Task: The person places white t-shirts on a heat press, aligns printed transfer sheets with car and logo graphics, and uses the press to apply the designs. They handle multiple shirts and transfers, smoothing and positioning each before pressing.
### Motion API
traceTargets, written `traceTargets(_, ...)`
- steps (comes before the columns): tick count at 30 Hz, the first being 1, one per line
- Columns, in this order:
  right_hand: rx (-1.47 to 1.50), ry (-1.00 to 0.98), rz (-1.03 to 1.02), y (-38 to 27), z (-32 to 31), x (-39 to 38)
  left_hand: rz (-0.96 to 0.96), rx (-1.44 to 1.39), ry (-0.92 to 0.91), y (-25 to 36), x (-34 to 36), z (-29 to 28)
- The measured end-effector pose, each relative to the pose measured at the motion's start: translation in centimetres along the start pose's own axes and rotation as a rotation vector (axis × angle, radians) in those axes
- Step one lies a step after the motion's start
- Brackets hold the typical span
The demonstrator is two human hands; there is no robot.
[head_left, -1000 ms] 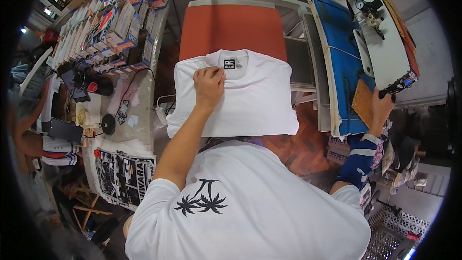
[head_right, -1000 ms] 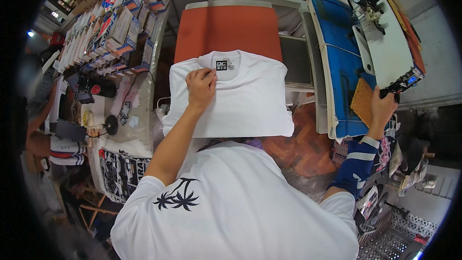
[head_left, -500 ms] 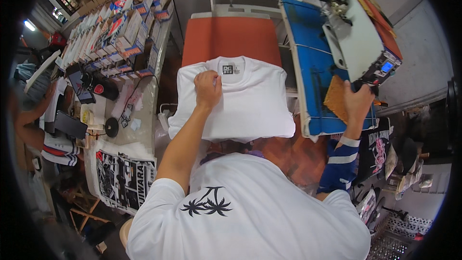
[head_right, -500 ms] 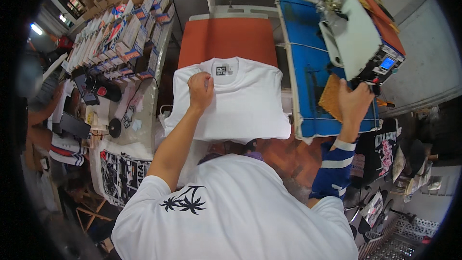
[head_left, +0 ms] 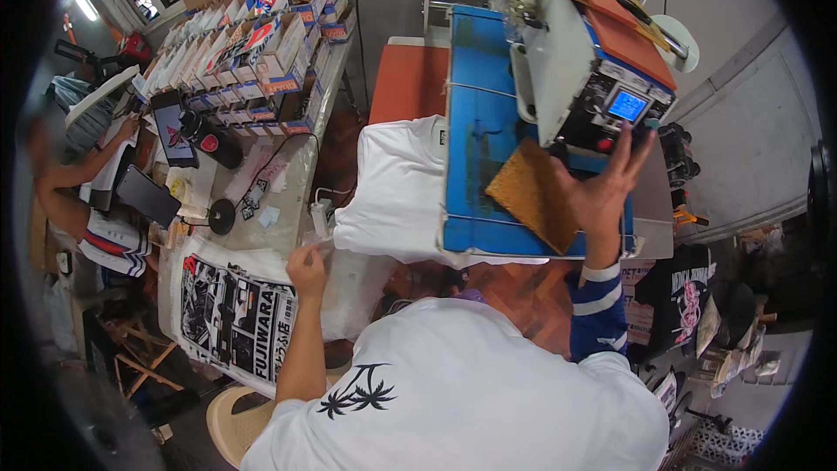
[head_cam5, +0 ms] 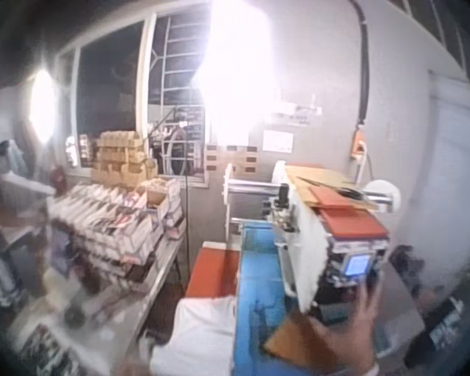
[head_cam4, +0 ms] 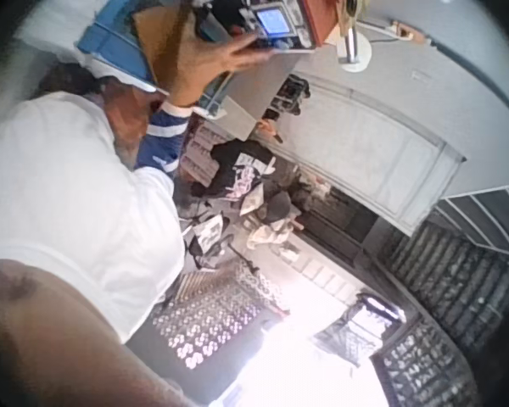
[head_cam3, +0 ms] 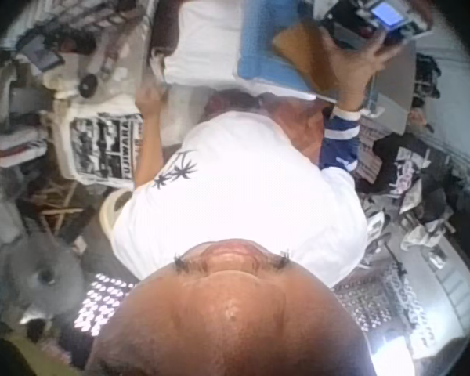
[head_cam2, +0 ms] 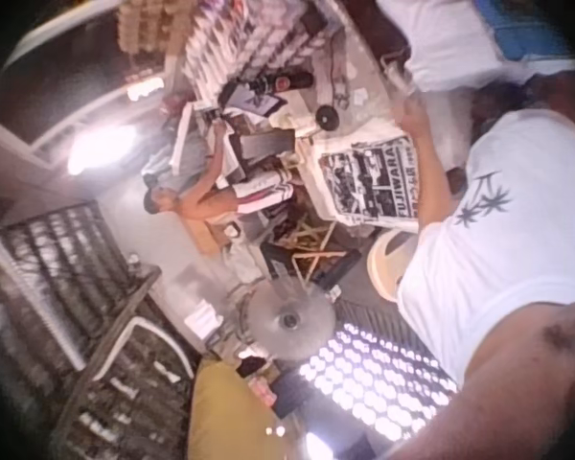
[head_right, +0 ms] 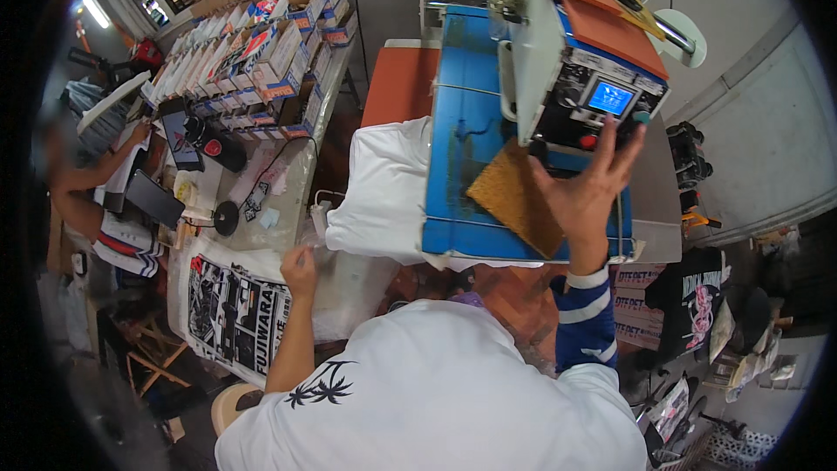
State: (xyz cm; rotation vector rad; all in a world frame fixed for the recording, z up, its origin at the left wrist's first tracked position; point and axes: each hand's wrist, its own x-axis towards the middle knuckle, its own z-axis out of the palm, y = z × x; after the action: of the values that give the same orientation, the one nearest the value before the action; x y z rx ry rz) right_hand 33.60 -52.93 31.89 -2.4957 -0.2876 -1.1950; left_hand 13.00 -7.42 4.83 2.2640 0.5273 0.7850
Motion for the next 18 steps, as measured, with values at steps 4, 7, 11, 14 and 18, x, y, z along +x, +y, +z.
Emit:
traceTargets(4, 0.014, -0.060, -0.054, -3.8, 1.6, 0.3, -0.490, -0.048, -0.163, -4.3, -8.9, -0.3)
traceTargets(7, -0.090, -0.021, -0.117, -6.3, 2.4, 0.5, -0.564, -0.093, -0.566, -5.9, -15.5, 2.3)
traceTargets(11, -0.093, 0.026, -0.170, -10.0, 2.1, 0.7, -0.091, 0.112, -1.237, -4.4, -22.1, 3.8)
traceTargets(14, -0.064, 0.078, -0.193, -10.9, 1.6, 0.7, -0.001, 0.301, -1.236, -6.7, -28.3, 4.9)
traceTargets(18, -0.035, 0.148, -0.200, -11.8, 1.3, 0.9, 0.315, 0.478, -1.276, -7.4, -28.1, 0.5)
